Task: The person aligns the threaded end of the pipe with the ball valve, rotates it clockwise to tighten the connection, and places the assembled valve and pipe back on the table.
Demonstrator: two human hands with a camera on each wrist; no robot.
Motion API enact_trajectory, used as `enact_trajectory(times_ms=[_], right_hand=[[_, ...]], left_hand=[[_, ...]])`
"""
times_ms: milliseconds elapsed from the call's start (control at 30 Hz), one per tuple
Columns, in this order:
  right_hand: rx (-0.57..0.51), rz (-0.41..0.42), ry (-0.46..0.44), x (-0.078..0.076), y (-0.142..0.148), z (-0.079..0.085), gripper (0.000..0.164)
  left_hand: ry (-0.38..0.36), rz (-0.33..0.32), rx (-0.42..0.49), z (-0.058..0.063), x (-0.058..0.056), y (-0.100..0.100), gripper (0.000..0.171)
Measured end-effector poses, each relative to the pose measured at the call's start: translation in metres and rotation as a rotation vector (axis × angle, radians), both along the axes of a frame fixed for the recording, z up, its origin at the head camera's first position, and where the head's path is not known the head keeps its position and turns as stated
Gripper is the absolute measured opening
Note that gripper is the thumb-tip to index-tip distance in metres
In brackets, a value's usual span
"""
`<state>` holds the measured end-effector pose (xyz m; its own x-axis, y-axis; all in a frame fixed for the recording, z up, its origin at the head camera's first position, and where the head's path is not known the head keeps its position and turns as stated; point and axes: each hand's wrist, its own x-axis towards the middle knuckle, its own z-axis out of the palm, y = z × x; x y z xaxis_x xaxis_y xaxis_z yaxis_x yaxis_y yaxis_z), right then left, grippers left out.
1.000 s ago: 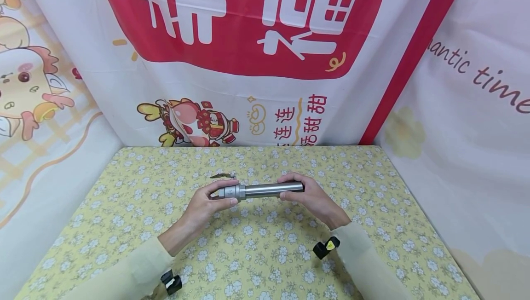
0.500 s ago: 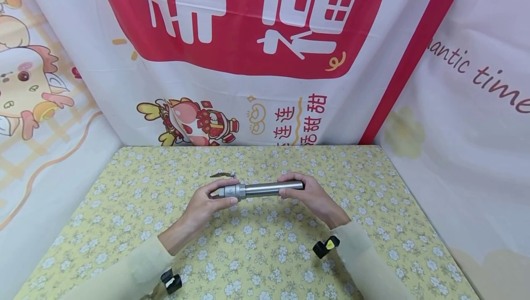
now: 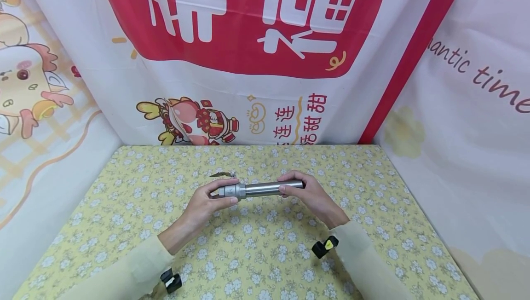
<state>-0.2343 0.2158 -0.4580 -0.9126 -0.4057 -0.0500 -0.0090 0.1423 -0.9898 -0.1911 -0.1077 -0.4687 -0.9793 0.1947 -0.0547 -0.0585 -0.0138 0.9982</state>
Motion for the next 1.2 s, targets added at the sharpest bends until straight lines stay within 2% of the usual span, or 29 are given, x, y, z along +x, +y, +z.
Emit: enact_trajectory(times_ms=[200,633,1200], right_hand=[[-0.013,-0.002,0.012,0.0012,-0.0009,0.0005,0.038],[0.019,0.096,0.027,0.0039,0.0011,0.0028,0.044],[-0.002,0.115,0.034,0.0028,0.0028,0.0016,0.043]], left_hand=[[0.003,-0.008,-0.005,0.0006,0.0004,0.0,0.05],[-0.001,0.015,0.002,0.0005,-0.0002,0.0004,0.048],[-0.005,0.016,-0.012,0.0003,-0.0009,0.0,0.049]])
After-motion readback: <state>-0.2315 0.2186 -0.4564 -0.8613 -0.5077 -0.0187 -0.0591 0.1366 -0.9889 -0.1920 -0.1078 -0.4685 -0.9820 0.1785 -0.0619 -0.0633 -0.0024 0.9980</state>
